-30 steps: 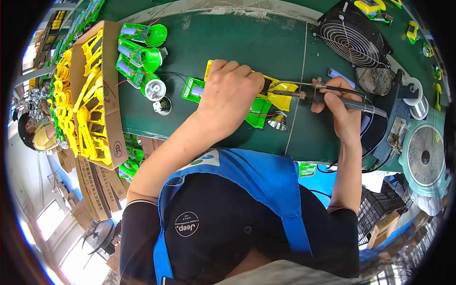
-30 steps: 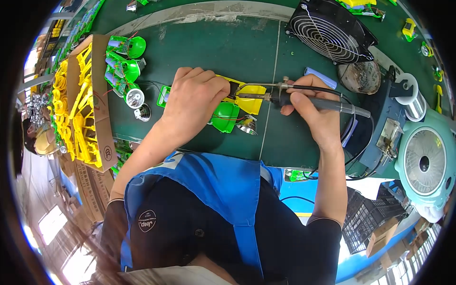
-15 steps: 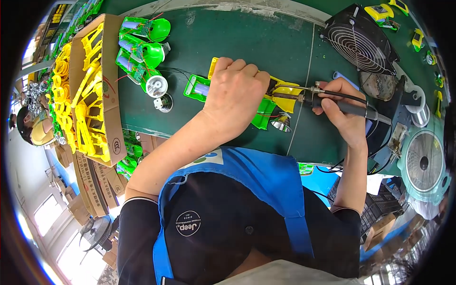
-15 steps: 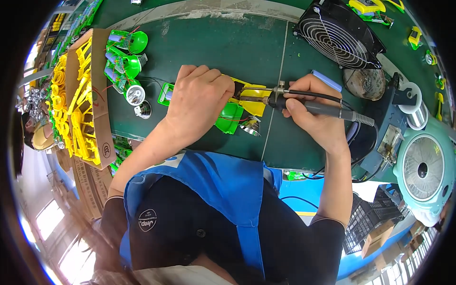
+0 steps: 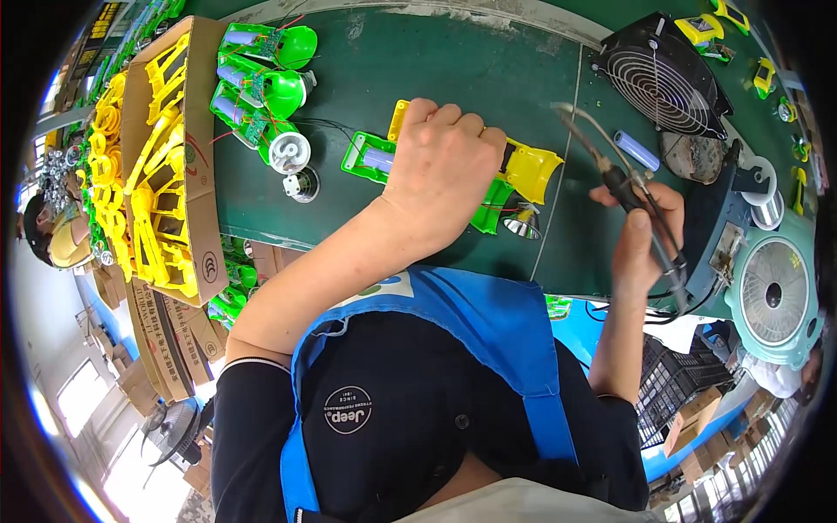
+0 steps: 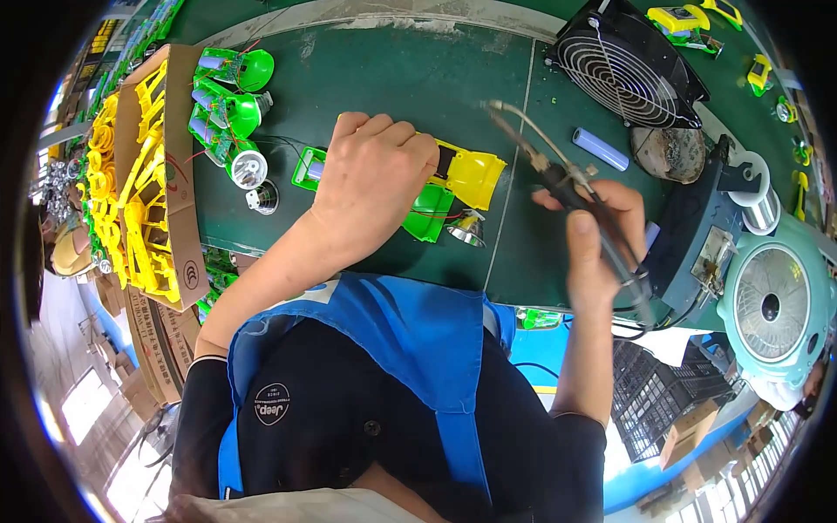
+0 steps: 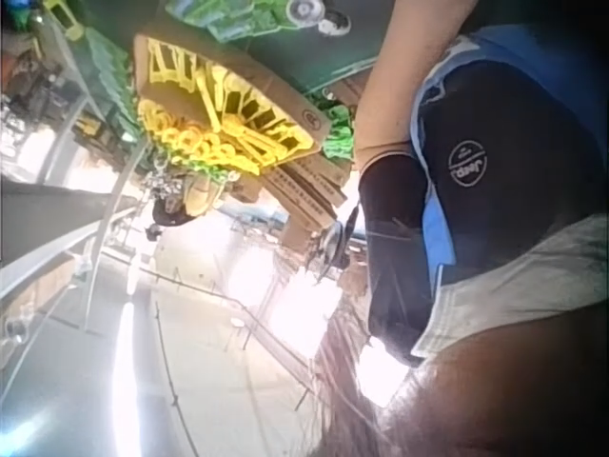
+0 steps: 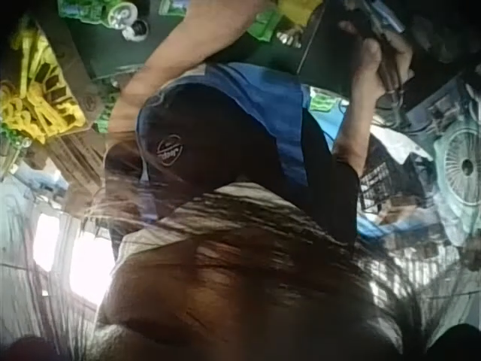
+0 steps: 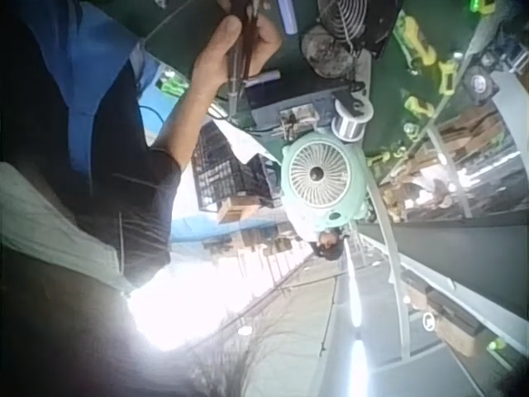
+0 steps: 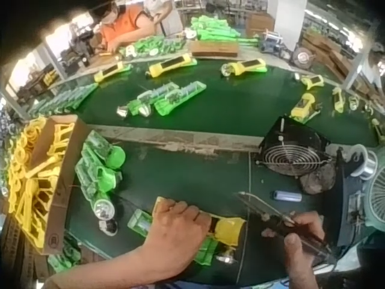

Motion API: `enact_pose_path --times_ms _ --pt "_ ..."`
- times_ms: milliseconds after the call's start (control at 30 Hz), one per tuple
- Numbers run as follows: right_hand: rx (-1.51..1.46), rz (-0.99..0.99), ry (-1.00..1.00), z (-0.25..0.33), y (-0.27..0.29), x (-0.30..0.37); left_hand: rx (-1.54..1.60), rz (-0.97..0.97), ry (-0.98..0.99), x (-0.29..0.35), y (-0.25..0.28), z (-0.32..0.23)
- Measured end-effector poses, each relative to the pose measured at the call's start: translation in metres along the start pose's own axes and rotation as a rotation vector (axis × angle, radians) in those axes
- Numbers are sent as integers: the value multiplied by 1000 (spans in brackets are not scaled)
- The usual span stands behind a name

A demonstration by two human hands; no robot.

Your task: Soldering electronic components and assembling solar-powered flashlights on an assembly line.

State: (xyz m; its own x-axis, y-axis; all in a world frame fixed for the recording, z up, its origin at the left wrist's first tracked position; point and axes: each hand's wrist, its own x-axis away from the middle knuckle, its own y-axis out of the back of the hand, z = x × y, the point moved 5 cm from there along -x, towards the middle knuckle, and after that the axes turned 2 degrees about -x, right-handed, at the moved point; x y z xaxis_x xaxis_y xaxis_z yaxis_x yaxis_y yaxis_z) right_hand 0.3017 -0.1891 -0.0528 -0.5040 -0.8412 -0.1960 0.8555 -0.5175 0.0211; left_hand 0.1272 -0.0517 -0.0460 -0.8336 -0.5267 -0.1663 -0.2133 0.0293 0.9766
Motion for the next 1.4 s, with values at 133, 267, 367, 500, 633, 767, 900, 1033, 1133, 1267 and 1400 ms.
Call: enact_pose_path --times_ms 133,267,367,500,633,767,900,1033,1133,1267,1400 --pt "63 124 224 4 -39 3 -15 -21 -6 -2 8 -6" --pt "106 146 255 -12 -58 3 -7 -14 7 -3 3 -2" --pt "125 124 267 -12 -60 2 -15 3 19 -1 3 0" --pt "129 85 110 -25 -56 9 34 22 26 3 4 4" --pt "-3 47 146 -28 -50 11 142 -231 -1 23 42 15" --pt "122 27 112 -26 -47 11 117 -58 447 81 68 74" --pt "-106 -50 16 -51 -36 15 298 -164 562 80 52 94" --pt "106 37 53 -28 -45 6 774 -290 481 69 56 83" --pt "146 34 73 -23 -45 7 930 -244 452 70 49 76" --pt "57 -3 -6 -7 -52 22 707 -238 -27 83 57 50" --pt "-62 -8 31 -21 -49 12 537 -192 -189 80 55 43"
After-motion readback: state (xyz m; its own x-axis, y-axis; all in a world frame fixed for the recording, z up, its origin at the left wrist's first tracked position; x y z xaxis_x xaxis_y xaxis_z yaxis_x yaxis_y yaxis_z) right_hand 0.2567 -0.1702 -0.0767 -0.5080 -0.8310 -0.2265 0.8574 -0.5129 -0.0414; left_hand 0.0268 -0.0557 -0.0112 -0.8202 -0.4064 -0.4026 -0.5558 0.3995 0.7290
